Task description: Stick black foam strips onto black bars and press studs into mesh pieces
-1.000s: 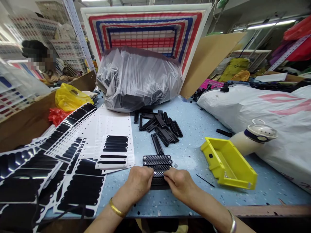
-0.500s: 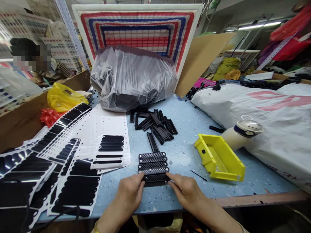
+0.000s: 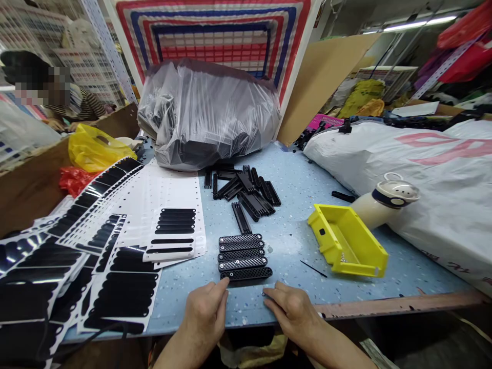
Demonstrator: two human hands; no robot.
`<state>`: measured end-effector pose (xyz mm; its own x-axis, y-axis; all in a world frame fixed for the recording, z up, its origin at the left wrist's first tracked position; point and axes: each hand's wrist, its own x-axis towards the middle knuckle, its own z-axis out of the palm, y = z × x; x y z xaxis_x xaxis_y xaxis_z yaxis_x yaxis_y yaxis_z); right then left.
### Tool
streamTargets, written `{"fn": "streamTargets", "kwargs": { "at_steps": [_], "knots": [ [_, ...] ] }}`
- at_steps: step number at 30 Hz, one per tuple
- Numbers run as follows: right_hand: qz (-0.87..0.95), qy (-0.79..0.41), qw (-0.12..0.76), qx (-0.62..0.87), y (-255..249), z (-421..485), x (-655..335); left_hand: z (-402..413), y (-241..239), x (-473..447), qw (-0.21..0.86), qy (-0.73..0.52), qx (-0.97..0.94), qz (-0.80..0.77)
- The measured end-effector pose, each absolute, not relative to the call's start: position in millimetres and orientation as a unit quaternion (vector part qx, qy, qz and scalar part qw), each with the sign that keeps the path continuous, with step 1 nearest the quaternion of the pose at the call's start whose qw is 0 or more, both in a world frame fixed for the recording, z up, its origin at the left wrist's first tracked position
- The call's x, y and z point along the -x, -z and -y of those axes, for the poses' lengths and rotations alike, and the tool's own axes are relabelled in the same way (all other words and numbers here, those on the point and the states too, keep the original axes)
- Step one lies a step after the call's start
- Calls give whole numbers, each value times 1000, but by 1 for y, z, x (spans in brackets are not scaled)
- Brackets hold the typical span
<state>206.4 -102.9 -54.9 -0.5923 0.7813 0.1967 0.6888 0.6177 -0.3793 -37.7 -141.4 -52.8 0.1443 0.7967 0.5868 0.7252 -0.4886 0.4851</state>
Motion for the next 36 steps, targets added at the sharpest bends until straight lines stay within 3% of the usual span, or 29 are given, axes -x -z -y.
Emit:
{"fn": "streamTargets", "kwargs": {
  "at_steps": [4,12,27,30,36],
  "knots": [
    [888,-114,179,408,60,100,-200,141,57,37,30,-416,-753,-508],
    [866,-113,275,402,34,83,-196,138,59,32,-2,-378,-782,-496],
    [873,-61,306,375,36,76,-201,132,64,32,-28,-370,-796,-479],
    [894,-21,283,346,30,86,-204,132,63,32,-24,-371,-796,-477],
    [926,51,146,344,30,105,-208,131,62,35,2,-370,-803,-468]
  ]
}}
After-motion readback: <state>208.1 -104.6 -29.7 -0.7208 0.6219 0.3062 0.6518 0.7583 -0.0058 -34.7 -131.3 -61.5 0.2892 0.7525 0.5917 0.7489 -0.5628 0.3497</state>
